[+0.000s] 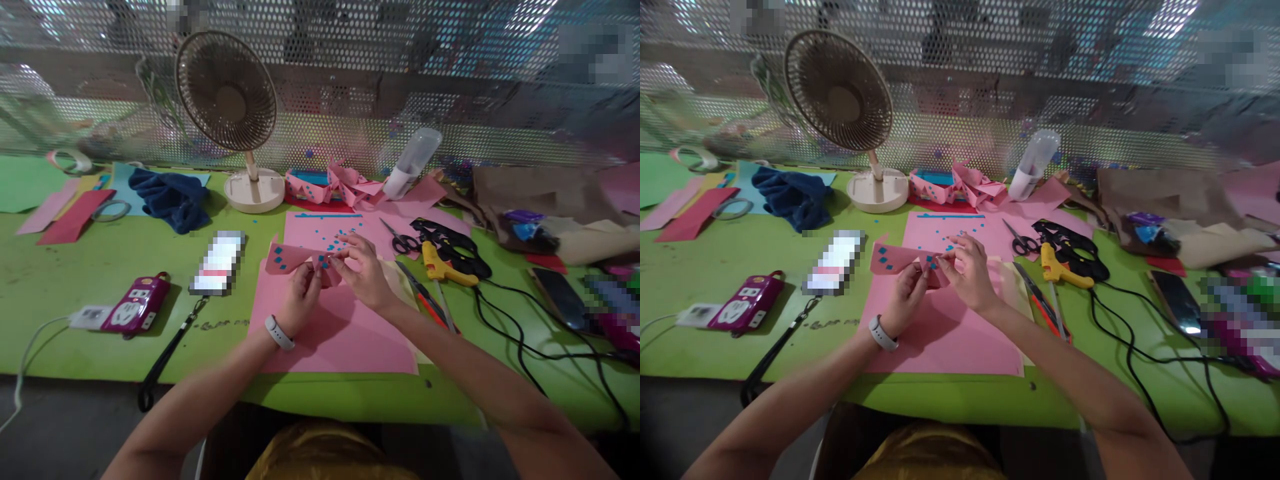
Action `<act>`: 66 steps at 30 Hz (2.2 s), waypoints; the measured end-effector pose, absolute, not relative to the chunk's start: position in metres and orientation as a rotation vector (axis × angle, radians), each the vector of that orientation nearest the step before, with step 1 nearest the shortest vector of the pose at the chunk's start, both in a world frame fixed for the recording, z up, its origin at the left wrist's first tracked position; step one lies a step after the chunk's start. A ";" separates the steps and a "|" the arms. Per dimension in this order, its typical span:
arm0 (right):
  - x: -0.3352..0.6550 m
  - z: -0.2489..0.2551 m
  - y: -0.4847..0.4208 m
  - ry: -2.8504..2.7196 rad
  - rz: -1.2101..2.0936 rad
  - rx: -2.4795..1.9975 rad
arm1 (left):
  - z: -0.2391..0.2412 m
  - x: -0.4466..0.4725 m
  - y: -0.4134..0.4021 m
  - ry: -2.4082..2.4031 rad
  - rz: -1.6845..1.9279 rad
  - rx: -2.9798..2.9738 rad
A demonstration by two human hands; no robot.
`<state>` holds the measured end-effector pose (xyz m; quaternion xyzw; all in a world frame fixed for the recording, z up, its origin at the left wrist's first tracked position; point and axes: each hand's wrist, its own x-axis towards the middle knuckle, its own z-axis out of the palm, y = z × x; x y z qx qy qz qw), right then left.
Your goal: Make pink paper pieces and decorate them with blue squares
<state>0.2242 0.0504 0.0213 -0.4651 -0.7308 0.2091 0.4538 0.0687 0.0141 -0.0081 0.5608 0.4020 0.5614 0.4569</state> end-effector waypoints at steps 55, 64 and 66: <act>0.232 0.027 0.046 -1.716 0.791 -1.155 | 0.000 0.071 0.011 0.879 1.310 1.173; 0.232 0.024 0.039 -1.732 0.764 -1.128 | -0.002 0.075 0.013 0.939 1.267 1.046; 0.232 0.023 0.038 -1.729 0.768 -1.122 | -0.004 0.074 0.015 0.934 1.280 1.057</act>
